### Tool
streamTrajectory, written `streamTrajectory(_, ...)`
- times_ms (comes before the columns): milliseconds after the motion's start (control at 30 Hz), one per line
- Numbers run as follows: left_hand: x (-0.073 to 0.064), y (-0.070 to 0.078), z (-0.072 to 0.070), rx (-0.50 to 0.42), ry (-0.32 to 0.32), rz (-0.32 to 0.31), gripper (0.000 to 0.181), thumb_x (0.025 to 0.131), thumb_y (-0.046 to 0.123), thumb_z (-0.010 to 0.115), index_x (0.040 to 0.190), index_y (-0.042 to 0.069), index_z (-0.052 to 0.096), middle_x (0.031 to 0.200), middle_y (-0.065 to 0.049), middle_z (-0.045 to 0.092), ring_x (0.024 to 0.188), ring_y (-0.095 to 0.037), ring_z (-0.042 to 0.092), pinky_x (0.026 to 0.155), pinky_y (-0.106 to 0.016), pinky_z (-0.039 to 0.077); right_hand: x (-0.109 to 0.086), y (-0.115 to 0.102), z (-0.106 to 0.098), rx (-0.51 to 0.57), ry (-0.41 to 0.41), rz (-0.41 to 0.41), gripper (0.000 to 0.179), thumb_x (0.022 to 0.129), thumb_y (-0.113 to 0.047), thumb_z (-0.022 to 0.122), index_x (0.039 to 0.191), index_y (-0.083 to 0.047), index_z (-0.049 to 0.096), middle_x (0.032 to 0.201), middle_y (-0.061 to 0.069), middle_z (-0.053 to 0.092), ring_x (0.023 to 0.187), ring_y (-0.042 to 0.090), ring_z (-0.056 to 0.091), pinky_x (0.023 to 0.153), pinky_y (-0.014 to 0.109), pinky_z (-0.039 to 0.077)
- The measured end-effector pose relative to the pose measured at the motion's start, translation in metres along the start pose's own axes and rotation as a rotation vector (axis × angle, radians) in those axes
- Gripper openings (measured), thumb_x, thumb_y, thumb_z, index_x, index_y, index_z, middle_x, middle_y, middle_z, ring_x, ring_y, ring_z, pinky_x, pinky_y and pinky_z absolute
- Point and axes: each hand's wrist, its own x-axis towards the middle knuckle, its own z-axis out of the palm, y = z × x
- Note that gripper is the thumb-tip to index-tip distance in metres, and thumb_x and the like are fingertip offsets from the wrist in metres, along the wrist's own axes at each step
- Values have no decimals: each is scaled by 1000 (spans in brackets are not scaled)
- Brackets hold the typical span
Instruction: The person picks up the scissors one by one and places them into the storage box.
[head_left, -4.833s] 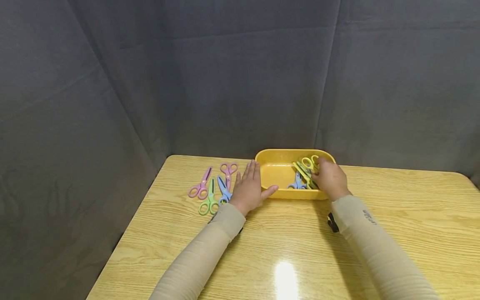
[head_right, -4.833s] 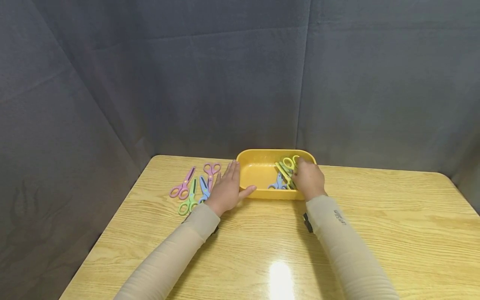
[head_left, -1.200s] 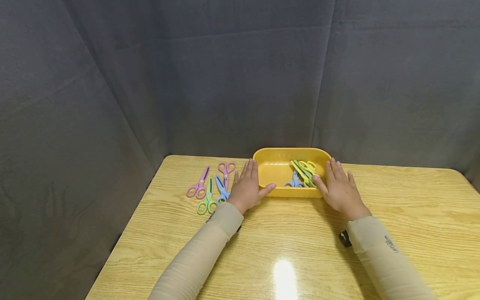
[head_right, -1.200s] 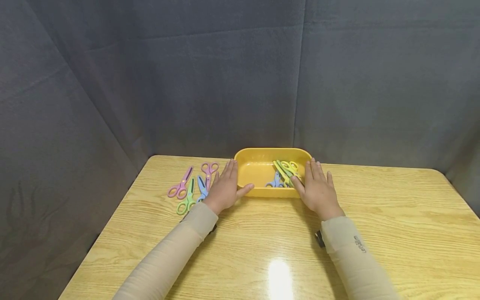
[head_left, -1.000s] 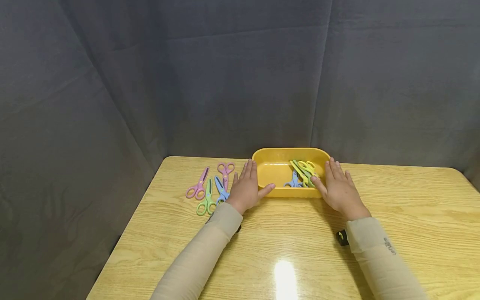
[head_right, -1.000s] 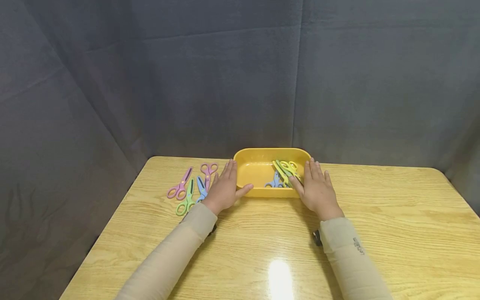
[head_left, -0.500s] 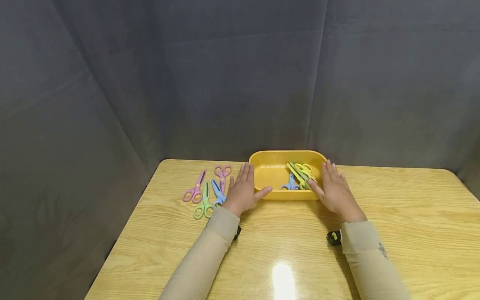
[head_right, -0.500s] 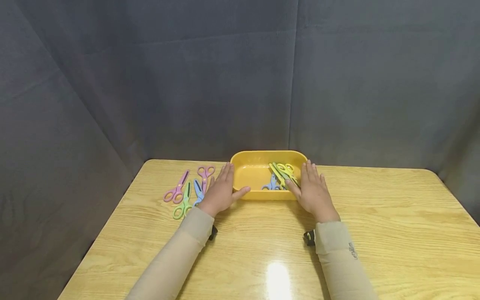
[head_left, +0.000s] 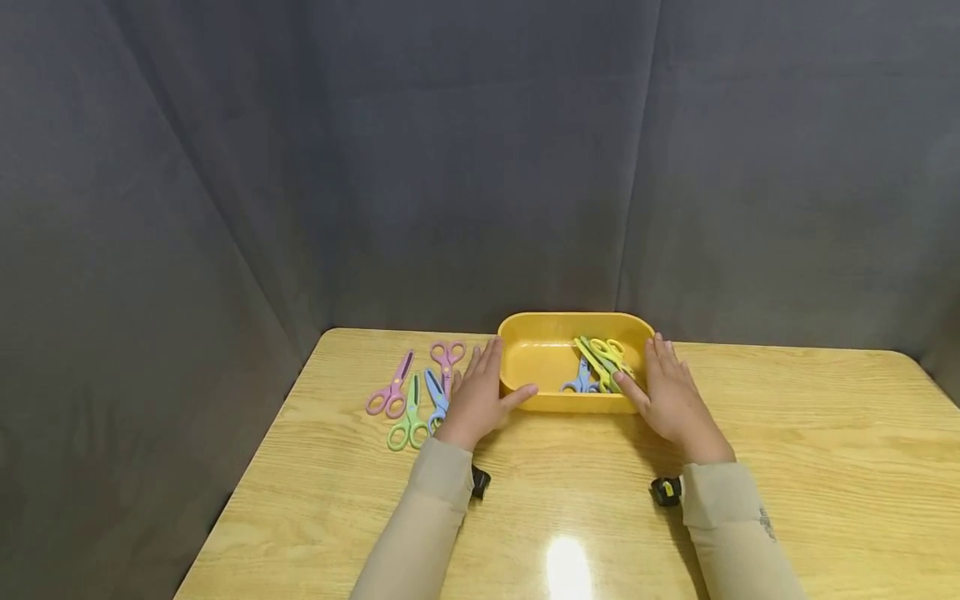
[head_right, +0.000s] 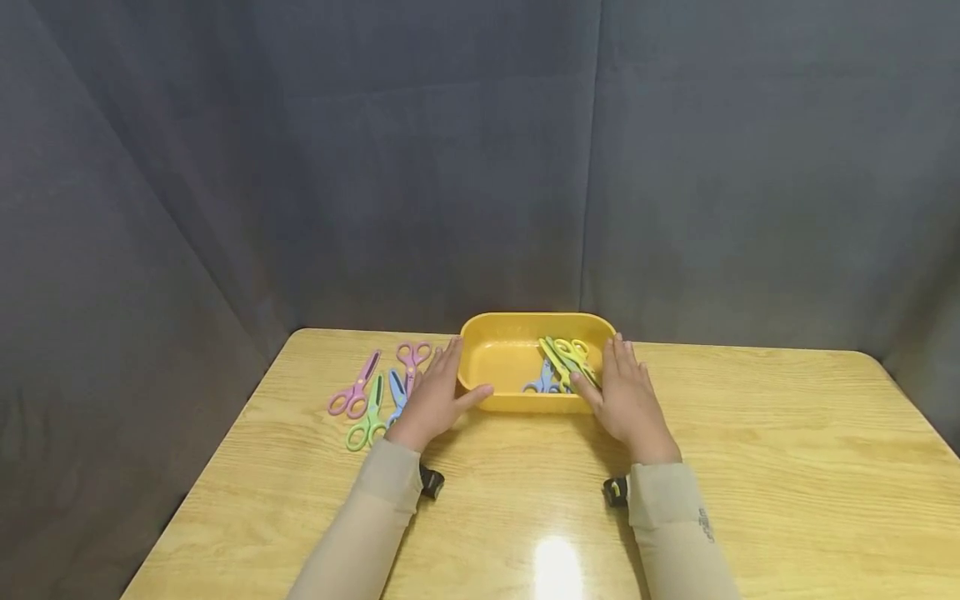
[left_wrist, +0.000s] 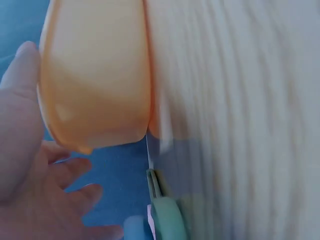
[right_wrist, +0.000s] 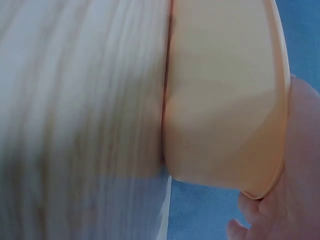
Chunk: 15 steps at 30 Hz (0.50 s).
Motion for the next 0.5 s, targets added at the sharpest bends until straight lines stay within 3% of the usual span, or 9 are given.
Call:
streamTrajectory(200, -8, -10, -4, -64, 50, 0, 88, 98, 52, 62, 162, 9, 21, 165, -16, 25, 152, -42, 21, 116, -68, 16, -1, -3, 1, -1, 15, 8, 91, 106, -56, 37, 154, 18, 11, 163, 35, 0, 152, 48, -2, 118, 65, 6)
streamTrajectory(367, -12, -18, -15, 14, 92, -15, 79, 99, 51, 61, 158, 5, 33, 161, -20, 34, 149, -42, 29, 114, -71, 18, -2, -4, 1, 11, 15, 15, 91, 107, -55, 37, 154, 18, 10, 163, 35, 0, 152, 47, -4, 119, 64, 6)
streamTrajectory(500, -16, -19, -22, 80, 57, -79, 73, 98, 48, 64, 153, 4, 43, 158, -18, 40, 147, -41, 34, 113, -71, 21, -3, -3, 1, 20, 19, 13, 90, 107, -54, 37, 153, 18, 10, 163, 35, 0, 152, 47, -4, 118, 65, 6)
